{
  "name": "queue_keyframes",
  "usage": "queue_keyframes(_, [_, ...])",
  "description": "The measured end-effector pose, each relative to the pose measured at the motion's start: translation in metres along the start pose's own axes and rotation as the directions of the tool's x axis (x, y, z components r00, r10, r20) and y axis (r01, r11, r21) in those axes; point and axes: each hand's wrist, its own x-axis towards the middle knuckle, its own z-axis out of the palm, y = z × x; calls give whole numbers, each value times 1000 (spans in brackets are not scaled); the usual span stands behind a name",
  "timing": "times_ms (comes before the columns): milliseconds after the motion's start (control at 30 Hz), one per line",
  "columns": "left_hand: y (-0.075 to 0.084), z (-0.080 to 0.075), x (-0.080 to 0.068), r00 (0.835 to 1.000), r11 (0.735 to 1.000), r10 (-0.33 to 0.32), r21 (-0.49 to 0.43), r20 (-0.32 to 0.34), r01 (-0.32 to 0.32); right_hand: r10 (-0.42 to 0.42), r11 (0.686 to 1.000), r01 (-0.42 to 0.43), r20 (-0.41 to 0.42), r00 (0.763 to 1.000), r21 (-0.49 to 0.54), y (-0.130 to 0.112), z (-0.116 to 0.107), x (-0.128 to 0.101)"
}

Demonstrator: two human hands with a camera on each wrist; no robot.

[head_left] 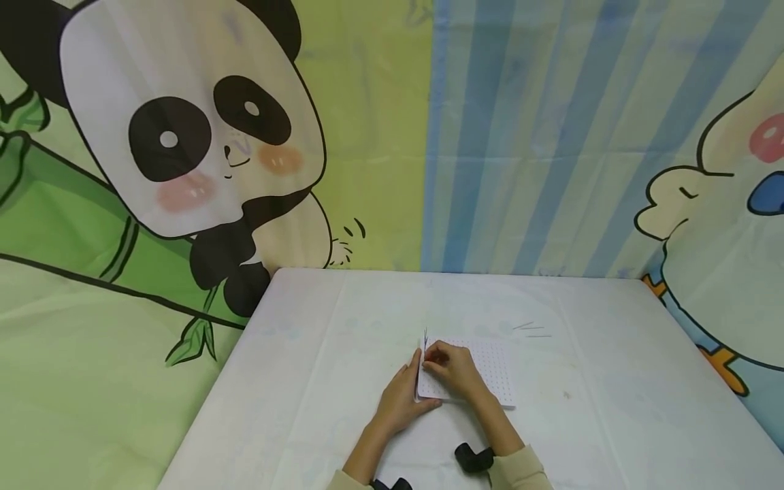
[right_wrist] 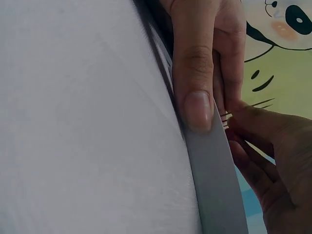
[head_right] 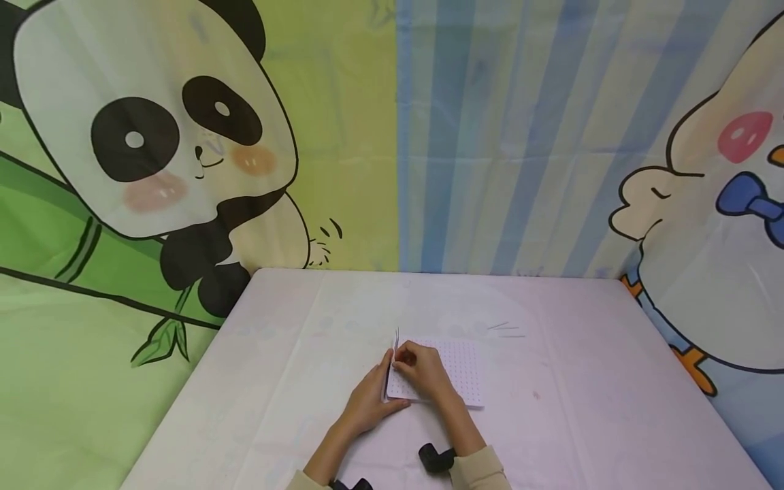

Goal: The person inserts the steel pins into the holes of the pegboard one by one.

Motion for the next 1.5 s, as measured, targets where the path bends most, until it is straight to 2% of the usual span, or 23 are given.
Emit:
queue_keyframes(200, [-1,4,-2,1000,1000,-14,5,-4,14,88,996,-89,54,995,17,-1,-18,-3])
queue_keyframes(300, [-1,4,-2,1000,1000,-30,6,3,30,121,993,-122,37,992,6,6,-30,-4])
queue_keyframes(433, [-1,4,-1,999,999,-36,20,3,36,97,994,-99,-68,993,-38,22,-53,-1])
queue_keyframes(567, [-1,3,1,1000,999,-17,27,-20,17,68,990,-90,-191,979,-112,39,-81,1])
queue_keyframes(767, [-1,3,2,1000,999,5,43,-28,-4,83,969,-149,-310,947,-198,68,-119,-4])
queue_keyframes(867, [-1,4,2,1000,999,4,40,-24,-3,96,957,-181,-339,936,-228,83,-134,-10])
queue_keyframes(1033, [0,3,0,1000,1000,-10,28,-18,11,133,927,-230,-312,941,-298,105,-150,-16])
queue_keyframes(1200, [1,2,-1,1000,1000,-16,16,-12,16,265,888,-333,-237,935,-317,117,-157,-21])
queue_keyframes(1267, [1,3,-2,1000,1000,-16,11,-16,17,294,874,-354,-219,930,-332,120,-156,-23])
queue_keyframes(1333, [0,4,-2,1000,1000,-23,12,-12,23,284,869,-347,-219,934,-352,122,-155,-25])
queue_keyframes(1500, [1,3,0,1000,999,-30,21,-1,30,177,882,-262,-239,955,-392,128,-154,-25])
